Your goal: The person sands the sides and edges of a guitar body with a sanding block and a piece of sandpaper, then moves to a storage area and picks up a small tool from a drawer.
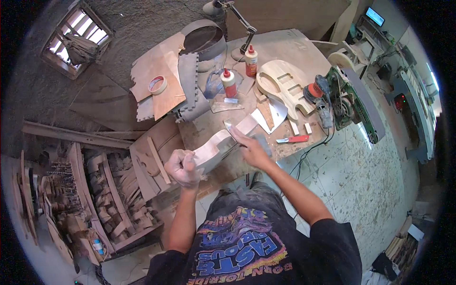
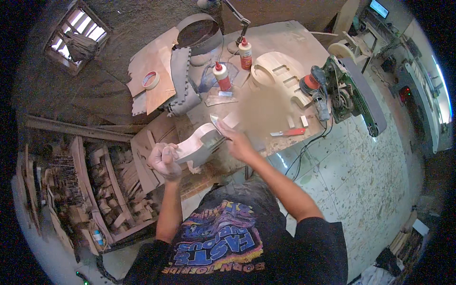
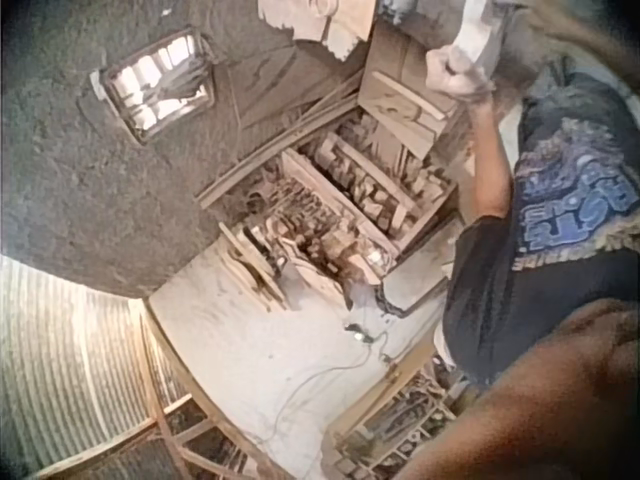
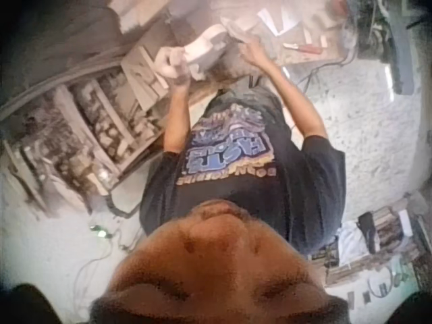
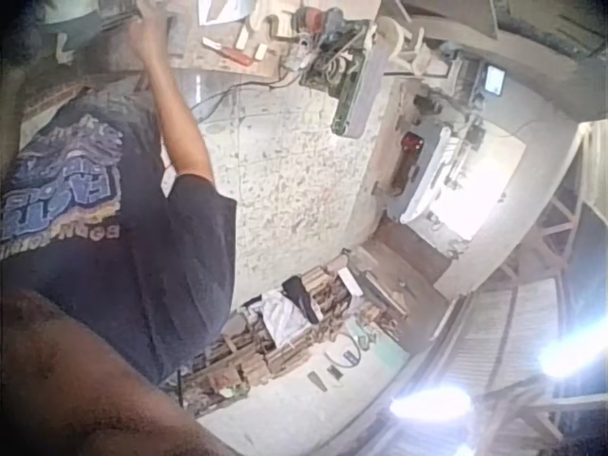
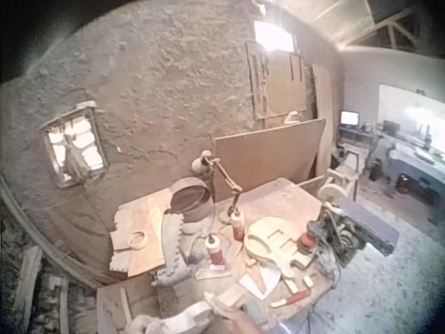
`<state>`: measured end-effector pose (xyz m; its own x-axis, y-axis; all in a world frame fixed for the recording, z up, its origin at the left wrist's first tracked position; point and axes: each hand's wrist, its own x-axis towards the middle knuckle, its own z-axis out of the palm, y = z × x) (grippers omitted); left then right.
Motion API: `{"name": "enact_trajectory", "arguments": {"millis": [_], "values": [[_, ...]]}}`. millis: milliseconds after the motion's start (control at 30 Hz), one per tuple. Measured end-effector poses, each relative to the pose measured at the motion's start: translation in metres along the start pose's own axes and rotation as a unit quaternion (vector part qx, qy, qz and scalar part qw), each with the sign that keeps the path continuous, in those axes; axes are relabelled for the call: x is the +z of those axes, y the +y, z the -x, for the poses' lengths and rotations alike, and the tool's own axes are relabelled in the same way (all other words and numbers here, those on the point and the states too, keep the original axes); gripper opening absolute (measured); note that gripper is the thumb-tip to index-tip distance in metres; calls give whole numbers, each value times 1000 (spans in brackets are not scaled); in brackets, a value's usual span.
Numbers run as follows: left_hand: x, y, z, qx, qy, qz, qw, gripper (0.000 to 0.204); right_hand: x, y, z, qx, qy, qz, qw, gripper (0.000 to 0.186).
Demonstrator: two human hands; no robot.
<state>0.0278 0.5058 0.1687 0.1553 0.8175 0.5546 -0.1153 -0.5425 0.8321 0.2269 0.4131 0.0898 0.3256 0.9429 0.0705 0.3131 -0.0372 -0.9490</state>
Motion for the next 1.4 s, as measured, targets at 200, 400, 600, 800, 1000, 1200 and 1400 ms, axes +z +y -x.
{"name": "enact_trajectory", "arguments": {"millis": [200, 400, 600, 800, 1000, 1200, 1400], "values": [[0, 2, -1, -21, 10, -3, 1000, 35, 35, 16, 7, -149, 169, 194, 955, 71], [12, 8, 2, 7, -30, -2, 1000, 35, 7, 6, -2, -60, 128, 123, 982, 64], [-3, -5, -1, -9, 2, -24, 1000, 39, -59, -48, 9, 179, -51, -249, 950, 65], [-3, -3, -3, -33, -1, -35, 999, 40, -68, -26, 26, -3, -131, 207, 969, 83], [-1, -4, -5, -10, 7, -30, 999, 40, -33, -25, 20, 61, -154, 213, 963, 88], [0, -4, -5, -20, 34, -3, 999, 36, -31, -21, 21, 43, -172, -3, 984, 89], [4, -14, -6, 9, 50, 8, 999, 22, -37, -24, 22, 49, -130, 153, 979, 73]]}}
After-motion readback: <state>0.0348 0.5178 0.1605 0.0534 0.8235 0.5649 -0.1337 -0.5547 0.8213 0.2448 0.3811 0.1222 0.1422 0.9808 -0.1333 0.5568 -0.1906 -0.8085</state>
